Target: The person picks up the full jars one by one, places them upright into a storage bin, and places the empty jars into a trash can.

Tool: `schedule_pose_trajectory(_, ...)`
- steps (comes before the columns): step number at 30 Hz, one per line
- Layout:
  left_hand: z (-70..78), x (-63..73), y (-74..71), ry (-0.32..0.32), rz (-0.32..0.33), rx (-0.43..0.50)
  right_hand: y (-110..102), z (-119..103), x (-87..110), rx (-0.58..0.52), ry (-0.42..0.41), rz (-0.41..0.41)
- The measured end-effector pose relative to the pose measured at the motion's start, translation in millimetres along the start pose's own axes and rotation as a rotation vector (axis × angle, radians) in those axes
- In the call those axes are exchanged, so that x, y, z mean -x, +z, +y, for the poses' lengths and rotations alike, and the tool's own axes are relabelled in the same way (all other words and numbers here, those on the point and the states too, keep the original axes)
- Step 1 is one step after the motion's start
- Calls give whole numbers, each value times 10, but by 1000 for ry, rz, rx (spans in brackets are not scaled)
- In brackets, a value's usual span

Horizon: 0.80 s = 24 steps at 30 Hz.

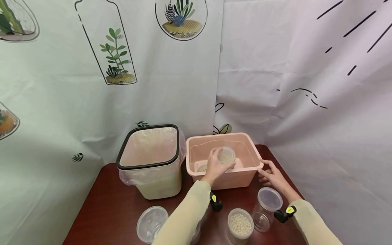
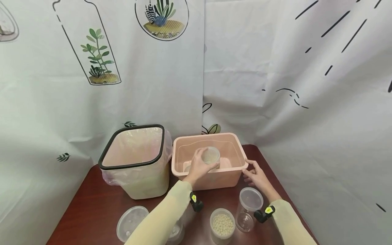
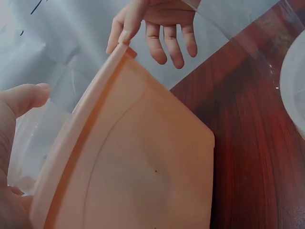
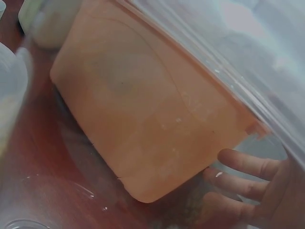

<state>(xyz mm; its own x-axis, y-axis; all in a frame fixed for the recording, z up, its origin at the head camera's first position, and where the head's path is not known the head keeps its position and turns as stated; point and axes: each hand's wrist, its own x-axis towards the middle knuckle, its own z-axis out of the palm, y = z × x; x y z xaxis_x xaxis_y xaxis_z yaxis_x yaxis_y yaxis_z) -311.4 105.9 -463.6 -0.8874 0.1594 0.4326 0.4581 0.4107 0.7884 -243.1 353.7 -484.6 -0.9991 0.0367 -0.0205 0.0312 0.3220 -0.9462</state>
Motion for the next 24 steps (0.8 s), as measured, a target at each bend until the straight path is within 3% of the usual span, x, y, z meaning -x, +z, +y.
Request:
schedule_pose_trajectory(13,47,11,45,-215,-95,-189,-4,-53,5,33,-19,-13)
schedule_pose_trajectory(16,35,6,41,-218,-102,-193,2,-101,27,35,-15,-14)
schedule_pose_trajectory(24,-12,-9,-32,-101,-60,-130,-1,-37,1,47,-16,-10)
